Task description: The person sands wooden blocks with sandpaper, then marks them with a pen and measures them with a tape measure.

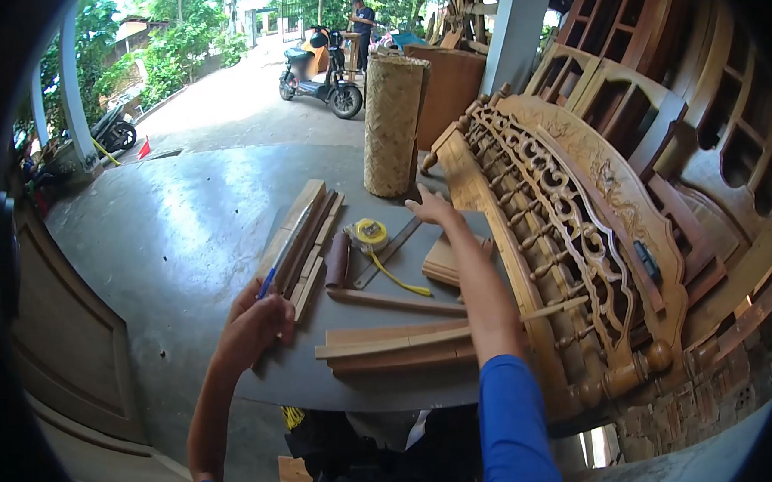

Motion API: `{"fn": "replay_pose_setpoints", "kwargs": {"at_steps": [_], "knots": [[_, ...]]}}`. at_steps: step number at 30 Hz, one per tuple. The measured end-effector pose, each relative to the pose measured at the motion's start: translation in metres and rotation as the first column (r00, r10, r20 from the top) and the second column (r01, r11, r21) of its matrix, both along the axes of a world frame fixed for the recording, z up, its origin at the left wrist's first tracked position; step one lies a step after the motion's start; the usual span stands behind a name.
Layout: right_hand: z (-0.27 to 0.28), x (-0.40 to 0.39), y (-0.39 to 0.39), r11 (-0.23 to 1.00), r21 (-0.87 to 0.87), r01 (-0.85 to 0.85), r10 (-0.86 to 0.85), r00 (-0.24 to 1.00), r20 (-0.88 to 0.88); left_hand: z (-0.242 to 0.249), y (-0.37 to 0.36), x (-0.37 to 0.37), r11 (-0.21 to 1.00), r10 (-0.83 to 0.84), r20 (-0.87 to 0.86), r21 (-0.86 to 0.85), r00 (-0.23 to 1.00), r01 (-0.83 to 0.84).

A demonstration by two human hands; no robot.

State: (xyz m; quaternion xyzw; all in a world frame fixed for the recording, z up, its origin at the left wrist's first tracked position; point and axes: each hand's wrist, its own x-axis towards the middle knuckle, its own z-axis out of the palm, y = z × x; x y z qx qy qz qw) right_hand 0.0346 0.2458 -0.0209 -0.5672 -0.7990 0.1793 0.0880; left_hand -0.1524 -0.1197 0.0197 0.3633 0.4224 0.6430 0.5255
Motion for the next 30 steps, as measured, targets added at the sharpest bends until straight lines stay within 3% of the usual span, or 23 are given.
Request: {"fn": "replay_pose_setpoints", "kwargs": {"at_steps": [2, 4, 7, 8, 10, 12, 14, 16, 17, 20, 23, 27, 30], "knots": [[-0.033, -0.003, 0.048, 0.986, -0.021, 0.163, -0.16, 0.984, 0.083, -0.004, -0.001, 0.0, 0.998, -0.022, -0.031, -0.065, 0.999, 0.02], [-0.014, -0.006, 0.049, 0.979, -0.128, 0.161, -0.135, 0.972, 0.193, -0.011, -0.004, -0.004, 0.995, -0.06, 0.012, -0.075, 0.998, 0.061], [-0.029, 0.007, 0.081, 0.955, -0.199, 0.221, -0.245, 0.964, -0.105, -0.026, -0.001, -0.007, 0.994, -0.107, 0.098, -0.019, 0.989, 0.11], [-0.032, 0.014, 0.085, 0.913, -0.323, 0.25, -0.343, 0.899, -0.274, -0.028, 0.002, -0.004, 0.996, -0.083, -0.044, -0.026, 0.996, 0.081], [-0.021, 0.026, 0.081, 0.81, -0.54, 0.23, -0.549, 0.624, -0.557, -0.02, 0.009, -0.001, 0.999, -0.047, -0.34, -0.001, 0.939, 0.049], [0.02, 0.044, 0.059, 0.84, -0.526, 0.132, -0.531, 0.395, -0.75, -0.012, 0.013, -0.001, 0.999, 0.038, -0.677, 0.029, 0.735, -0.024], [0.064, 0.062, 0.031, 0.918, -0.314, 0.244, -0.383, 0.335, -0.861, -0.015, 0.022, -0.005, 0.987, 0.16, -0.889, 0.153, 0.428, -0.052], [0.111, 0.082, -0.008, 0.925, -0.18, 0.335, -0.271, 0.246, -0.931, -0.013, 0.032, -0.005, 0.969, 0.244, -0.945, 0.231, 0.219, -0.086], [0.124, 0.101, -0.019, 0.948, -0.069, 0.31, -0.148, 0.238, -0.96, -0.011, 0.036, -0.003, 0.959, 0.27, -0.962, 0.266, 0.032, -0.096], [0.149, 0.141, -0.071, 0.949, 0.231, 0.216, 0.168, 0.274, -0.947, -0.013, 0.039, 0.003, 0.977, 0.107, -0.978, 0.137, -0.178, -0.163], [0.149, 0.16, -0.127, 0.895, 0.396, 0.204, 0.317, 0.332, -0.888, -0.009, 0.034, 0.023, 0.914, 0.359, -0.897, 0.393, -0.257, -0.095], [0.134, 0.176, -0.144, 0.814, 0.52, 0.259, 0.44, 0.31, -0.843, 0.011, 0.019, 0.069, 0.951, 0.127, -0.992, 0.129, 0.025, 0.282], [0.126, 0.179, -0.145, 0.827, 0.464, 0.318, 0.419, 0.202, -0.885, -0.012, 0.029, 0.104, 0.921, 0.16, -0.984, 0.121, -0.076, 0.37]]}}
